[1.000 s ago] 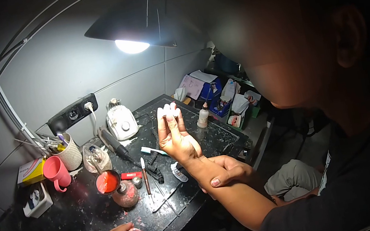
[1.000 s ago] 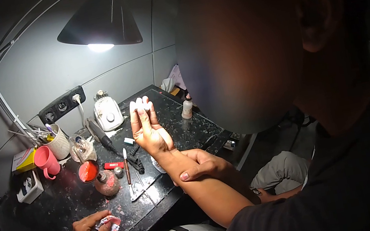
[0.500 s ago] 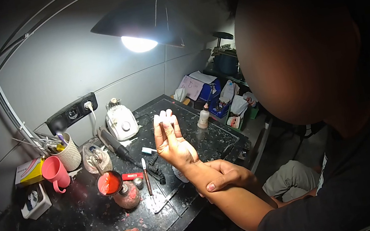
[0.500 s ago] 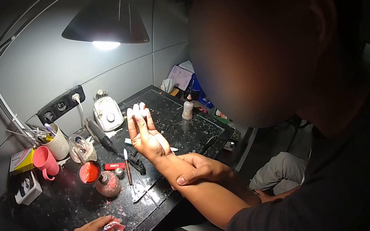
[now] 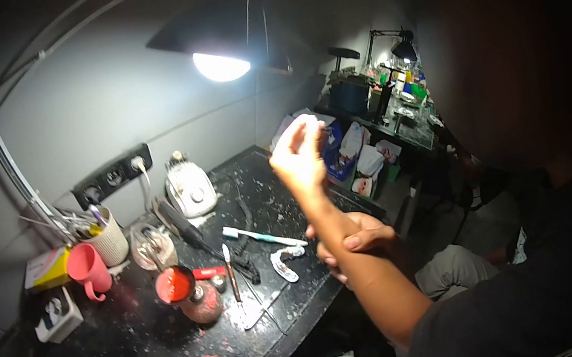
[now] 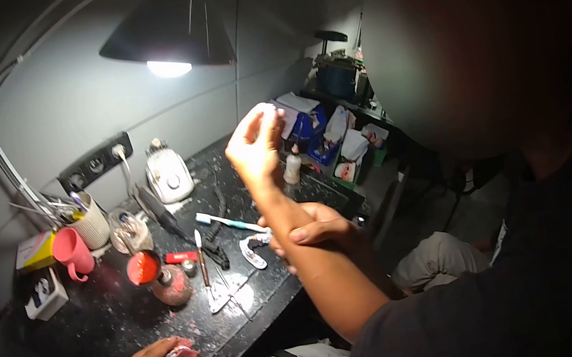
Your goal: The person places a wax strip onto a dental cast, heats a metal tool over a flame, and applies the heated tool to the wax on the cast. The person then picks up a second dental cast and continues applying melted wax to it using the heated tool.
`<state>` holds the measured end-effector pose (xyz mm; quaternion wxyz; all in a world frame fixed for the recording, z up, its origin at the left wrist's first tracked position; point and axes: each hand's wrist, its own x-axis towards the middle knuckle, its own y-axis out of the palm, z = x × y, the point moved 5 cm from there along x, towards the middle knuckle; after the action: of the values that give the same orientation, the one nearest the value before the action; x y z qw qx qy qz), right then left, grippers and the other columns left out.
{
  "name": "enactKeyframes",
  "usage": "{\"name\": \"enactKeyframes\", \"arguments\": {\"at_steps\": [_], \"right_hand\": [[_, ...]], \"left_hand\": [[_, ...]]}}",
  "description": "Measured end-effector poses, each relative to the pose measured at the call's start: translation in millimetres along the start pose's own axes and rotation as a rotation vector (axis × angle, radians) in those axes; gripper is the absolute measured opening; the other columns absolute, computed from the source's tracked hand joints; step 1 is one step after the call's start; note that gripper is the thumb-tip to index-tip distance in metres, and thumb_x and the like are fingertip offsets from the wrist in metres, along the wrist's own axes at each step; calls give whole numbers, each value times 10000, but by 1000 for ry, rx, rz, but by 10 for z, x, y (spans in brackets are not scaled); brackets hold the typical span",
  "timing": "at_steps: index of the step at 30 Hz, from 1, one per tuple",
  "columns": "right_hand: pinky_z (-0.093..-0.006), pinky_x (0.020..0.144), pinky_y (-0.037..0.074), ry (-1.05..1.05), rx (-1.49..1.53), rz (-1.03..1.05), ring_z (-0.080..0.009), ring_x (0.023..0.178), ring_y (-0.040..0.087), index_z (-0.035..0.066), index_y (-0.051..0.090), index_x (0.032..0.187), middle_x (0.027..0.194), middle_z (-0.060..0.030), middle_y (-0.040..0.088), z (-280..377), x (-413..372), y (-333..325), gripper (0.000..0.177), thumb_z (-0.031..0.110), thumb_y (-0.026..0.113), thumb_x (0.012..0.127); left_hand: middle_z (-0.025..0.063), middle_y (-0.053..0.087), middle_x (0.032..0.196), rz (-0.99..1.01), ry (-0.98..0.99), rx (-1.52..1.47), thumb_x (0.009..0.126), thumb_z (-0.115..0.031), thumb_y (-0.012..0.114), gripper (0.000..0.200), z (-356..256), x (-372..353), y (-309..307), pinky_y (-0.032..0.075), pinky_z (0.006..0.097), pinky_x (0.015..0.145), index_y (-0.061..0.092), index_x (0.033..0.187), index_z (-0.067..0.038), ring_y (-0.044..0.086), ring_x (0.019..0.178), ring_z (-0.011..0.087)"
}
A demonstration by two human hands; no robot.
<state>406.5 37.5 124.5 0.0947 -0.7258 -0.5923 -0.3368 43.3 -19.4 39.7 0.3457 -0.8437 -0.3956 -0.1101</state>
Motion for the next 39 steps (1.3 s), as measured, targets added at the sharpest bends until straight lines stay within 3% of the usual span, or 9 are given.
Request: {"name": "enactKeyframes", "arguments": {"at_steps": [6, 10, 12, 14, 18, 20, 30, 37, 39], "right_hand": [[-299, 685, 594, -254, -262, 344, -247, 838, 717, 14, 711, 1212, 951, -174, 737, 255, 95, 1805, 388, 196, 800, 881], [-348, 482, 543, 174, -1952, 354, -288, 695, 637, -35, 309, 1509, 919, -190, 590, -1064, -1664, 989, 843, 563, 572, 976], [-332, 472, 536, 371, -1888, 475, -255, 618, 617, -48, 394, 1418, 897, -169, 596, -1295, -1634, 773, 736, 519, 587, 989], [-310, 490, 541, 383, -1821, 242, -220, 611, 639, -51, 525, 1263, 830, -114, 616, -838, -1633, 339, 616, 506, 579, 1004], [-236, 582, 540, 419, -2725, -267, -114, 709, 673, -9, 686, 1060, 812, -40, 695, -541, -1312, -540, 254, 236, 691, 995], [-225, 607, 539, 502, -2830, -267, -74, 718, 660, -7, 699, 1058, 853, -32, 717, -460, -1166, -895, 137, 86, 715, 960], [-209, 691, 505, 229, -2714, 47, -52, 783, 636, -29, 682, 996, 885, -39, 719, -304, -753, -1623, 78, 45, 690, 974], [-223, 521, 365, 388, -2971, -49, -20, 614, 495, 22, 704, 914, 745, -2, 621, -316, -919, -1702, 127, 72, 805, 855], [-229, 522, 338, 459, -3084, 176, -34, 608, 446, 42, 698, 864, 746, 23, 615, -377, -963, -1731, 128, 85, 818, 844]], "left_hand": [[209, 767, 963, -9, 10, 41, 810, 9, 716, 245, -9, -6, 14, 587, 333, 818, 736, 1051, 55, 771, 893, 282], [184, 772, 950, -24, -74, 18, 818, -10, 738, 251, 74, 23, 63, 570, 298, 765, 744, 1060, 55, 753, 847, 213], [139, 779, 926, -37, -166, -35, 838, -29, 755, 251, 122, 11, 71, 548, 252, 686, 744, 1074, 57, 718, 773, 123], [102, 772, 845, -40, -259, -59, 865, -90, 767, 275, 205, 10, 81, 525, 242, 650, 741, 1105, 42, 687, 727, 83], [72, 760, 848, -123, -232, -135, 893, -94, 743, 265, 223, 87, 33, 528, 253, 659, 735, 1122, 41, 649, 732, 80], [91, 758, 911, -142, -174, -171, 908, -107, 726, 270, 347, 106, -21, 534, 261, 707, 728, 1133, 42, 656, 795, 83], [98, 749, 1036, -239, -253, -456, 940, -32, 676, 259, 543, 73, -142, 535, 249, 805, 699, 1182, 57, 669, 897, 91], [112, 726, 1091, -249, -205, -413, 949, -8, 658, 266, 471, 97, -85, 548, 253, 841, 677, 1204, 65, 677, 954, 110], [110, 726, 1087, -262, -186, -348, 950, -8, 657, 268, 420, 79, -59, 547, 245, 825, 677, 1207, 63, 674, 952, 106]]}}
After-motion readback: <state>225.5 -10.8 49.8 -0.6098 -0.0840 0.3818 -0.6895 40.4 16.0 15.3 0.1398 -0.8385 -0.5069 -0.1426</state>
